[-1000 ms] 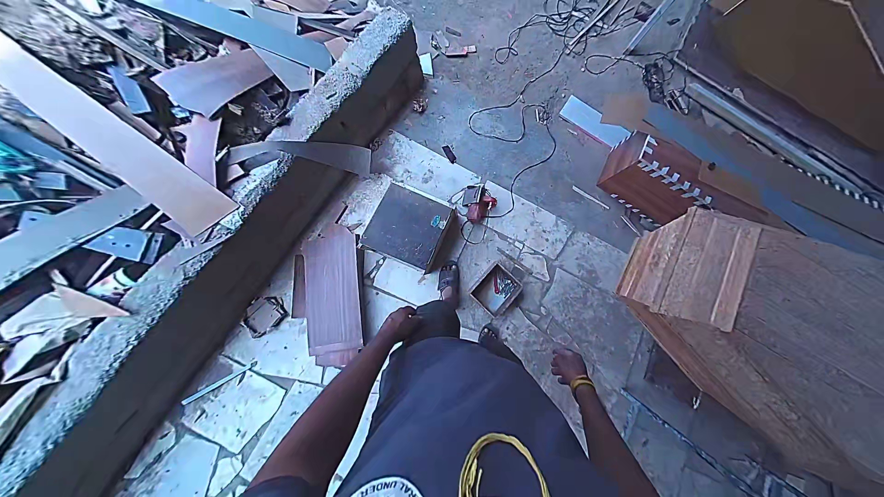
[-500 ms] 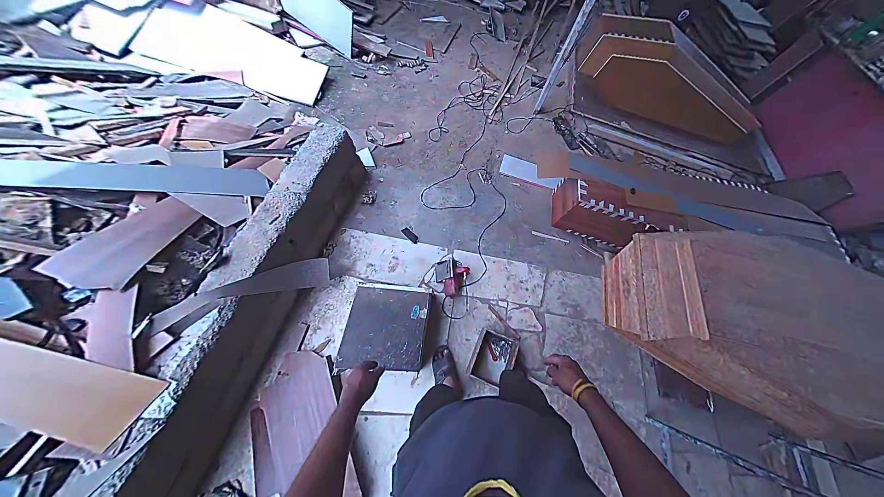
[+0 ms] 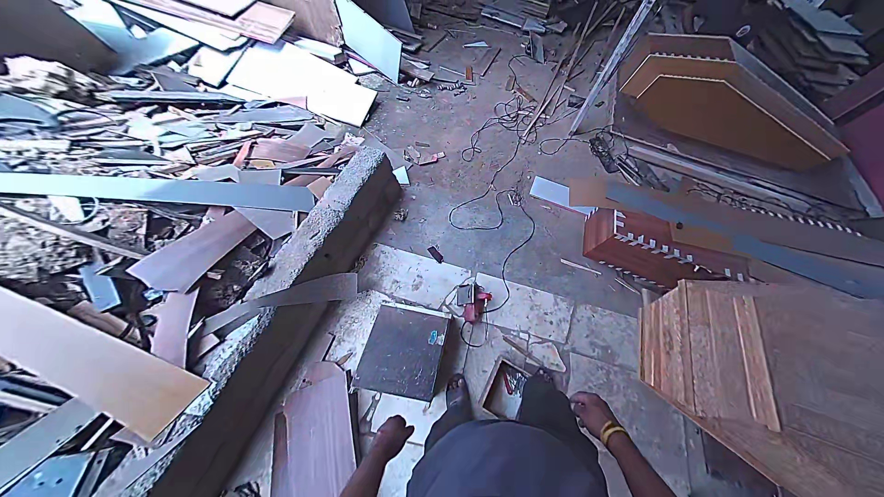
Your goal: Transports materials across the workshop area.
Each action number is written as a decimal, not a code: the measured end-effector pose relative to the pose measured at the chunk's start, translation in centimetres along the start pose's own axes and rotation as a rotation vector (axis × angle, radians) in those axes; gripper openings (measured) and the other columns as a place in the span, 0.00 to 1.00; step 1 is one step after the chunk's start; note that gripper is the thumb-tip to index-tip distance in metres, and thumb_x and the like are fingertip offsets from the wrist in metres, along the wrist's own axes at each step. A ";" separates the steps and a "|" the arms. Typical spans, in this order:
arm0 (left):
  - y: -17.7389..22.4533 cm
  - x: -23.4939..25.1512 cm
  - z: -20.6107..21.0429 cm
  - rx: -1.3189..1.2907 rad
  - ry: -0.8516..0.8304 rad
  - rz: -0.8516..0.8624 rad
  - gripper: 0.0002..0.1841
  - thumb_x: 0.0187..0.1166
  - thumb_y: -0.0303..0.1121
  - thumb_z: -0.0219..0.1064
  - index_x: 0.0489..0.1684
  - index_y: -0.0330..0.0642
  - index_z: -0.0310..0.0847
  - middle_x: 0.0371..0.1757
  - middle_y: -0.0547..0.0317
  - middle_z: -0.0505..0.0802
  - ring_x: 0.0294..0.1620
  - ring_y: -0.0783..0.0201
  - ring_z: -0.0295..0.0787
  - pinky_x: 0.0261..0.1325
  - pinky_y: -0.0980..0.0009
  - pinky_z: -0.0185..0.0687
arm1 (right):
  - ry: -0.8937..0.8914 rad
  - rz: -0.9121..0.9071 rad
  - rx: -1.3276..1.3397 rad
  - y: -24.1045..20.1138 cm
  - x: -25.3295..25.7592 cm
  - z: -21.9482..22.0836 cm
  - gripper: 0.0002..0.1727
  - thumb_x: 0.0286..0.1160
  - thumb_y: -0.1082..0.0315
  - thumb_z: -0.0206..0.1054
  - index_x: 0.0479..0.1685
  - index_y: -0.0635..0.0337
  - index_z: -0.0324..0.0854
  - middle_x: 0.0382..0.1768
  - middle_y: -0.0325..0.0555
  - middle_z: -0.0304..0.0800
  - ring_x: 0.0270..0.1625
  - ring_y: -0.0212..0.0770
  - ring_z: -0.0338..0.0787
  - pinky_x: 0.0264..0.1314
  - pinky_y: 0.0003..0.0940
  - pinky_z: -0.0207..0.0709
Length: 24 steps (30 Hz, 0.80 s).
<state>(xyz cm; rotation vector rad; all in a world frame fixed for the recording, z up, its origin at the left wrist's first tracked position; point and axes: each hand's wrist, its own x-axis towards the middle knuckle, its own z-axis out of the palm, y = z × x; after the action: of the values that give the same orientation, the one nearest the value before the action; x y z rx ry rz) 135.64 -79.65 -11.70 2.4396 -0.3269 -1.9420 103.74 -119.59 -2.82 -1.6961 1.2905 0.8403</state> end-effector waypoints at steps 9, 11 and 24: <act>11.0 1.7 -5.6 -0.270 0.279 -0.056 0.25 0.87 0.47 0.64 0.72 0.35 0.82 0.67 0.34 0.89 0.67 0.38 0.88 0.73 0.39 0.78 | -0.092 -0.060 -0.109 3.1 10.4 -7.2 0.19 0.84 0.59 0.62 0.65 0.56 0.89 0.67 0.56 0.90 0.72 0.53 0.86 0.78 0.57 0.74; 16.4 2.0 -6.0 -0.329 0.338 -0.063 0.25 0.88 0.46 0.63 0.73 0.36 0.81 0.67 0.36 0.90 0.65 0.39 0.90 0.72 0.39 0.79 | -0.063 -0.038 -0.161 2.5 13.7 -12.0 0.19 0.84 0.57 0.62 0.61 0.59 0.90 0.64 0.58 0.91 0.70 0.55 0.88 0.75 0.59 0.75; 46.6 -3.5 -7.7 -0.252 0.325 0.281 0.24 0.87 0.46 0.64 0.74 0.41 0.81 0.68 0.43 0.90 0.69 0.46 0.88 0.75 0.43 0.78 | 0.214 -0.121 0.234 -1.0 22.3 -40.6 0.20 0.86 0.60 0.60 0.68 0.58 0.86 0.64 0.57 0.91 0.63 0.54 0.92 0.68 0.56 0.82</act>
<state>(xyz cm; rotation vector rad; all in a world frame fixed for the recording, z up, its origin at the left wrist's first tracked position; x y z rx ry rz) 134.92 -125.64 -0.29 2.3408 -0.3675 -1.3608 111.36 -165.26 -4.37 -1.6883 1.3542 0.4273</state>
